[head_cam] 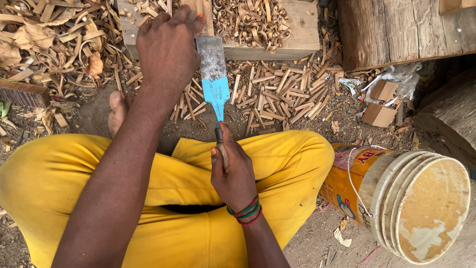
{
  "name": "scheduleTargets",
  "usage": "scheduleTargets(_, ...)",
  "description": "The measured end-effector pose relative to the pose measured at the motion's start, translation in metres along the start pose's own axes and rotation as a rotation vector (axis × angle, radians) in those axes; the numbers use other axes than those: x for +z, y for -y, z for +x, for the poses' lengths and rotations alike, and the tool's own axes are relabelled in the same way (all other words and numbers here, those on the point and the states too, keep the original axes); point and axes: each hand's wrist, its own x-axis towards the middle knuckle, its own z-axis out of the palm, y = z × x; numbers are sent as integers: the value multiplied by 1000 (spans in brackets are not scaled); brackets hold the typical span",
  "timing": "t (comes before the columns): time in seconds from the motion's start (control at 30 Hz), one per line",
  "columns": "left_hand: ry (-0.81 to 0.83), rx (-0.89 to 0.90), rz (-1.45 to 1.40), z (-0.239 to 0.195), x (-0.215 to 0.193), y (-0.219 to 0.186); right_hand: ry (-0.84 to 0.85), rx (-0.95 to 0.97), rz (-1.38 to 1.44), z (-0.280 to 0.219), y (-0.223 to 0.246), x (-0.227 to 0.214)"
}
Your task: The person sits on the ground and uses a blue-handled chisel to carve a small rectangular piece of wood. They hold the wood steady with their left hand and repeatedly strike the chisel with their right hand to remove wood shavings.
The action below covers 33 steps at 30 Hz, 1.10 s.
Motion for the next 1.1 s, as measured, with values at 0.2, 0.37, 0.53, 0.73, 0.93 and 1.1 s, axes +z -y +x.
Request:
scheduleTargets(0.2,-44,-9,-30,1,4,-2,-11,61,42,0,6,-3)
scheduleTargets(0.37,-59,-7,-37,-2,6,0,-27,-4,42,0,2,-2)
scheduleTargets(0.53,-110,21,-24,-3,12,2,-47,-81,55,0,1,-2)
scheduleTargets(0.73,-124,20,-14,-3,13,2,-25,-32,47,2,3,-4)
scheduleTargets(0.93,-118,19,-21,-4,16,4,-17,13,61,1,4,-5)
scheduleTargets(1.1,-169,46,-11,-4,16,4,-32,-43,41,1,2,-4)
